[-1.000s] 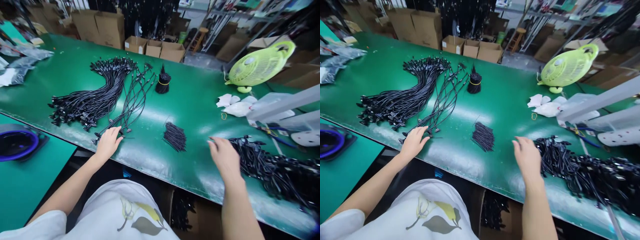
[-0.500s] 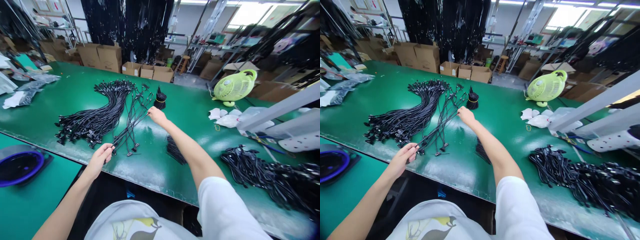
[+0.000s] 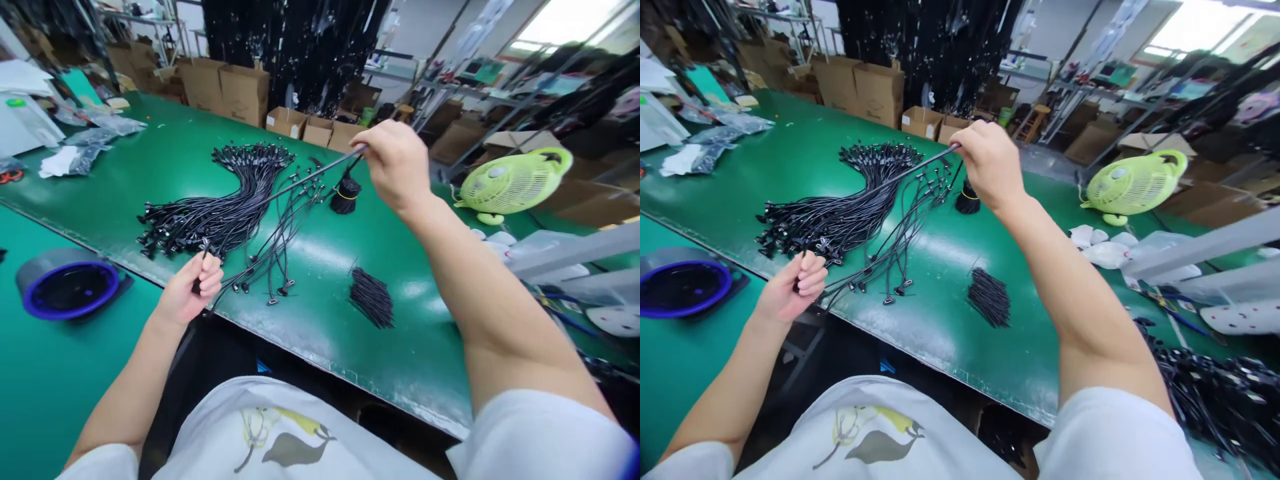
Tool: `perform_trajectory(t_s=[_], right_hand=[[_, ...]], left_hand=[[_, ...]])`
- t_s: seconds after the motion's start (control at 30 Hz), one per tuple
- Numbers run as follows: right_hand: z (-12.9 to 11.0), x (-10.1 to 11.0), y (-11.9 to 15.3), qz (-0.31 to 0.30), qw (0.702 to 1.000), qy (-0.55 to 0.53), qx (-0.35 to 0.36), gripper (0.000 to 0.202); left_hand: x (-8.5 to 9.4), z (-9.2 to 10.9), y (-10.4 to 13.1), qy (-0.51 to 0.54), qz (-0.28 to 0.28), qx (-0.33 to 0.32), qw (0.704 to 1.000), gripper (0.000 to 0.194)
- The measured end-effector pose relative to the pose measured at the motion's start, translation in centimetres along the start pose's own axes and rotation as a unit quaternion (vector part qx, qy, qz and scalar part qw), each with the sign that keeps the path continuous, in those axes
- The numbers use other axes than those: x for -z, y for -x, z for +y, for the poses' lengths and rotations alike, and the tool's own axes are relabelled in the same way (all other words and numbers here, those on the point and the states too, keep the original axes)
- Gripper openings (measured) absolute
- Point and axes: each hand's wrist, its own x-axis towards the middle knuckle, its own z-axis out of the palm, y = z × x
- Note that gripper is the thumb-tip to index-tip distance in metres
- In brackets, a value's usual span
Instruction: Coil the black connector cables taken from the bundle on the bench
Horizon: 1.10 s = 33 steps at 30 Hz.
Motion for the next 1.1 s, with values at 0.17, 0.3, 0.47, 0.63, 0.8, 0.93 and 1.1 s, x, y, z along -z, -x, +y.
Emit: perform_trajectory(t_s=[0.17,0.3,0.47,0.63,0.8,0.93,1.1], right_hand=[[-1.1,4.3,-0.3,0.029,0.997,0.072,0.014,0.05],[2.0,6.5,-0.8,0.096,0.984,0.143,-0.048,0.078],[1.6,4.9,3.9,-0.253,0.934,0.226,-0.116,0.055],[-8.2,4.7,12.5,-0.399,0.913,0.078,0.042,0.021],[-14.3,6.4,15.0,-0.433,0.893,-0.083,0.088,0.021],[-13.9,7.6,14.2,-0.361,0.921,-0.13,0.062,0.026],[-8.8,6.5,13.7,-0.249,0.963,-0.099,-0.041,0.038]], left_hand=[[0.5,0.2,0.2,-0.094,0.013,-0.087,0.992,0.03],[-0.4,0.0,0.5,-0.057,-0.013,-0.066,0.996,0.033],[-0.8,0.4,1.0,0.013,0.001,-0.017,1.0,0.028],[-2.7,-2.3,0.2,-0.246,-0.045,-0.063,0.966,0.03],[-5.9,-5.4,0.1,-0.493,-0.125,-0.16,0.846,0.026],[-7.1,-7.1,1.2,-0.53,-0.204,-0.134,0.812,0.027],[-6.7,-6.2,2.8,-0.224,-0.245,0.069,0.941,0.034]])
